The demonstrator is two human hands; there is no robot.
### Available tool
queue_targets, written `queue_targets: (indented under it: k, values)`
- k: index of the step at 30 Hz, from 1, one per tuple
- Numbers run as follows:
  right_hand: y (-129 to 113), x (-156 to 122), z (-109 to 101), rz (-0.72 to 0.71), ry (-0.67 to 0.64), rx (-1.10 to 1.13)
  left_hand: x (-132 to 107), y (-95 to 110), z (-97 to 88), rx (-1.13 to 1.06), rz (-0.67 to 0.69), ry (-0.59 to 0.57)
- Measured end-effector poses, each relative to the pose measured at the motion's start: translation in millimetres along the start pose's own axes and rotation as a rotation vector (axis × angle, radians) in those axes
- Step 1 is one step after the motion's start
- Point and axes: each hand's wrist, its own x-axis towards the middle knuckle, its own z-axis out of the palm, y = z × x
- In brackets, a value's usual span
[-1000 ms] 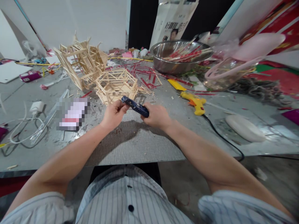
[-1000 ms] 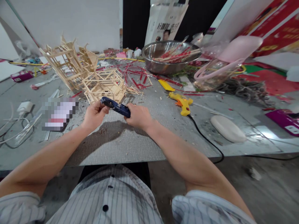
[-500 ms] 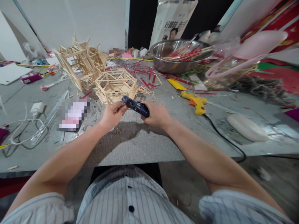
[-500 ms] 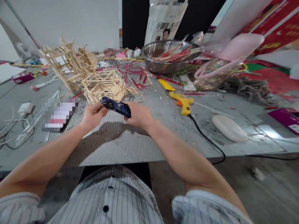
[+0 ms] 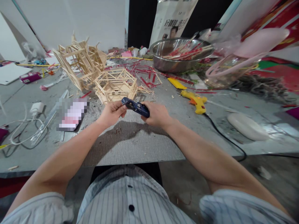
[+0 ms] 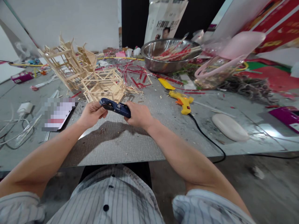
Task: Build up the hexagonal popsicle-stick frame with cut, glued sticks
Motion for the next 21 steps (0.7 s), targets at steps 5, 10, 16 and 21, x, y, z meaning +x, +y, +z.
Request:
queue_targets:
  k: [5,10,16,21]
  values:
    - [-2.7,-1.6,-0.1,0.029,-0.016,-0.038,-0.9,0.3,0.8,0.000,-0.004,0.003]
    - [-2.7,0.6,1.4,0.051,0.002,-0.004,-2.8,2.8,3.5,0.079,-0.038,-0.003]
    - [14.9,5.6,4.6,0.034,0.151,0.107,-2.9,-2.4,3.5,0.035,-0.074,0.048]
    - [17.3,4.0,4.2,-0.050,0.149,0.071,-2.5,-6.6,2.6,0.017,0.018,0.080]
